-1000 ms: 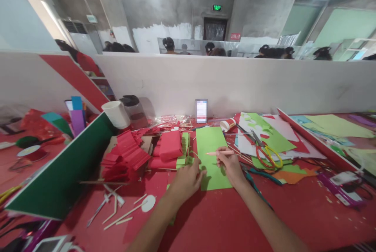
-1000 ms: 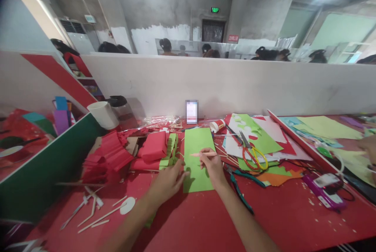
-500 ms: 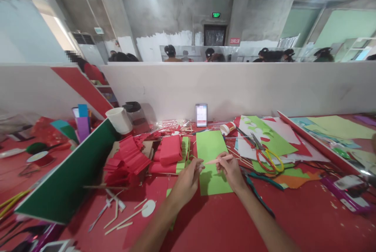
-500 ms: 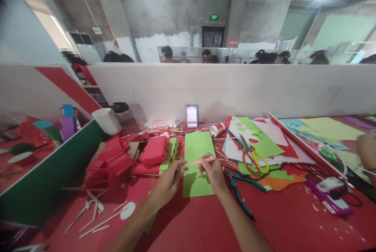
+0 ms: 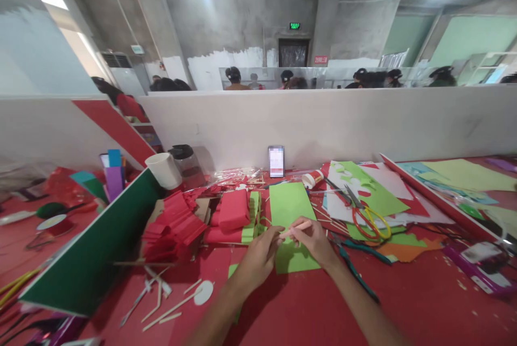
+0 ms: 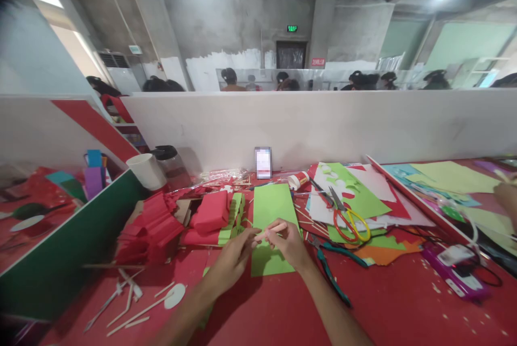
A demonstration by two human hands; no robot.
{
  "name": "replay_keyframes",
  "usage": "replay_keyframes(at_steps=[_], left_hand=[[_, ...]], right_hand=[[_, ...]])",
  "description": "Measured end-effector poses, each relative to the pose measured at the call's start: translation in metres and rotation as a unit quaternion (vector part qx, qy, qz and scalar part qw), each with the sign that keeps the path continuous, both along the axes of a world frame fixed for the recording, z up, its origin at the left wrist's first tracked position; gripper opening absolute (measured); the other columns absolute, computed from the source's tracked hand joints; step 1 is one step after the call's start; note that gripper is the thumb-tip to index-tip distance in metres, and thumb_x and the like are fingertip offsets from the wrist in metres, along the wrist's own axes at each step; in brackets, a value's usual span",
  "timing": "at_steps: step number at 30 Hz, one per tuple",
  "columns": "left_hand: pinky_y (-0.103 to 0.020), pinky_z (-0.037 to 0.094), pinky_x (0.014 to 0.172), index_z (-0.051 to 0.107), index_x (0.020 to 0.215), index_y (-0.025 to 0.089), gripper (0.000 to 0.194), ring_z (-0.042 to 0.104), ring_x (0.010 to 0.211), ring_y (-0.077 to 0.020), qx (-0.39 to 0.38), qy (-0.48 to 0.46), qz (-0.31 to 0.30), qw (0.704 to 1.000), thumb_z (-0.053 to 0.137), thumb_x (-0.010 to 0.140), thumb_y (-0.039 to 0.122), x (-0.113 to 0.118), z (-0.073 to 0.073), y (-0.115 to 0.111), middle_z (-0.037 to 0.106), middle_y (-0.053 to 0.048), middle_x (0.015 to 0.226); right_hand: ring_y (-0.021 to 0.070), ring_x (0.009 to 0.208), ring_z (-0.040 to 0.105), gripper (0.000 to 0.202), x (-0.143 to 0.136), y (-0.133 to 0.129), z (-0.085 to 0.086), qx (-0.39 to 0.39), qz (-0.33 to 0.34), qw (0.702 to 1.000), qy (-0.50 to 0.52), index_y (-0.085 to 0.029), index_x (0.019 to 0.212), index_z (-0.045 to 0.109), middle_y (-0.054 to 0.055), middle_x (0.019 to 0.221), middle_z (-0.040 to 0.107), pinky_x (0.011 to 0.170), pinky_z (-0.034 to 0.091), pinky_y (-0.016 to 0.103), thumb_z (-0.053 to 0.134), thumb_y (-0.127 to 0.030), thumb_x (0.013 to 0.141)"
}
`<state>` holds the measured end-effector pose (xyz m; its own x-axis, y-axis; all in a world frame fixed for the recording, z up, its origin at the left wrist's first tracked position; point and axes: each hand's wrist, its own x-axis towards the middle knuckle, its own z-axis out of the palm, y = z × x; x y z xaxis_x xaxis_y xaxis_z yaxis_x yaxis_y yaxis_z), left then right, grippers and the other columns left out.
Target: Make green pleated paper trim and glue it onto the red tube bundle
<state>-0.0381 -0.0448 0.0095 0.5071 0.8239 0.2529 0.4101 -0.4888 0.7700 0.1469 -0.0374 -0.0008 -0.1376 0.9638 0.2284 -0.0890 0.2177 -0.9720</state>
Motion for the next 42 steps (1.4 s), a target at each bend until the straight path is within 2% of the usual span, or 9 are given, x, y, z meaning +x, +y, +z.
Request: replay_keyframes(at_steps=[4, 10, 15, 17, 20, 23, 27, 36, 42], left_hand=[[-0.028, 0.044, 0.084, 0.054, 0.116, 0.022, 0.025, 0.058, 0.096, -0.0177, 0.027, -0.022, 0.000, 0.999, 0.039, 0.097, 0.028, 0.006, 0.000, -0.003, 0.062, -0.007, 0.105], [-0.029, 0.046, 0.077, 0.058, 0.093, 0.018, 0.028, 0.055, 0.085, -0.0178, 0.083, 0.028, 0.072, 0.994, 0.032, 0.098, 0.028, 0.005, -0.002, 0.000, 0.054, -0.007, 0.093], [-0.027, 0.046, 0.065, 0.055, 0.096, 0.019, 0.029, 0.057, 0.076, -0.0172, 0.105, 0.146, 0.129, 0.975, 0.027, 0.098, 0.026, 0.003, -0.008, 0.001, 0.052, -0.007, 0.096], [-0.026, 0.045, 0.061, 0.055, 0.107, 0.021, 0.029, 0.059, 0.075, -0.0173, 0.119, 0.202, 0.155, 0.960, 0.028, 0.098, 0.023, 0.004, -0.008, 0.001, 0.053, -0.008, 0.099], [-0.024, 0.043, 0.055, 0.046, 0.128, 0.028, 0.040, 0.060, 0.075, -0.0185, 0.148, 0.275, 0.175, 0.934, 0.032, 0.094, 0.014, 0.006, -0.006, -0.001, 0.054, -0.008, 0.105], [-0.023, 0.041, 0.051, 0.044, 0.132, 0.032, 0.053, 0.061, 0.067, -0.0170, 0.147, 0.330, 0.202, 0.910, 0.035, 0.087, 0.005, 0.007, -0.004, -0.005, 0.055, -0.009, 0.106], [-0.023, 0.041, 0.052, 0.054, 0.121, 0.023, 0.049, 0.063, 0.064, -0.0160, 0.133, 0.370, 0.214, 0.894, 0.034, 0.083, -0.001, 0.009, -0.007, -0.009, 0.056, -0.013, 0.111], [-0.029, 0.046, 0.053, 0.045, 0.136, 0.015, 0.050, 0.066, 0.070, -0.0236, 0.151, 0.435, 0.181, 0.869, 0.036, 0.087, 0.010, 0.008, -0.013, -0.007, 0.058, -0.016, 0.102], [-0.030, 0.046, 0.055, 0.063, 0.103, 0.016, 0.031, 0.065, 0.073, -0.0238, 0.134, 0.420, 0.166, 0.882, 0.036, 0.089, 0.016, 0.006, -0.012, -0.008, 0.058, -0.015, 0.102]], right_hand=[[0.0108, 0.057, 0.054, 0.018, -0.005, -0.003, -0.001, -0.023, 0.032, 0.999, -0.008, -0.017, 0.082, 0.060, -0.002, 0.066, 0.058, 0.054, 0.043, 0.022, 0.067, -0.033, 0.081], [0.0125, 0.061, 0.055, 0.026, -0.008, -0.002, -0.004, -0.042, 0.051, 0.998, -0.018, -0.020, 0.093, 0.051, 0.000, 0.076, 0.063, 0.056, 0.044, 0.024, 0.062, -0.042, 0.084], [0.0166, 0.069, 0.057, 0.024, 0.007, 0.007, -0.003, 0.018, -0.047, 0.992, -0.116, -0.020, 0.099, 0.051, 0.003, 0.080, 0.063, 0.060, 0.045, 0.027, 0.049, -0.043, 0.090], [0.0190, 0.076, 0.058, 0.020, 0.017, 0.011, -0.004, 0.071, -0.140, 0.960, -0.232, -0.020, 0.097, 0.055, 0.005, 0.085, 0.063, 0.067, 0.045, 0.029, 0.049, -0.038, 0.090], [0.0243, 0.094, 0.056, 0.017, 0.033, 0.015, -0.008, 0.125, -0.251, 0.856, -0.435, -0.021, 0.099, 0.060, 0.008, 0.098, 0.063, 0.080, 0.039, 0.035, 0.053, -0.030, 0.086], [0.0272, 0.101, 0.053, 0.022, 0.043, 0.016, -0.011, 0.114, -0.277, 0.773, -0.559, -0.025, 0.105, 0.062, 0.010, 0.106, 0.061, 0.083, 0.033, 0.037, 0.057, -0.028, 0.085], [0.0283, 0.100, 0.054, 0.023, 0.043, 0.018, -0.014, 0.090, -0.251, 0.738, -0.619, -0.026, 0.107, 0.062, 0.010, 0.102, 0.063, 0.081, 0.030, 0.037, 0.058, -0.030, 0.085], [0.0249, 0.094, 0.056, 0.015, 0.040, 0.026, -0.008, 0.076, -0.236, 0.773, -0.584, -0.023, 0.097, 0.062, 0.006, 0.093, 0.065, 0.080, 0.030, 0.035, 0.061, -0.024, 0.083], [0.0186, 0.077, 0.058, 0.011, 0.035, 0.023, 0.007, 0.143, -0.199, 0.877, -0.413, -0.020, 0.086, 0.059, 0.004, 0.085, 0.062, 0.070, 0.039, 0.028, 0.050, -0.015, 0.083]])
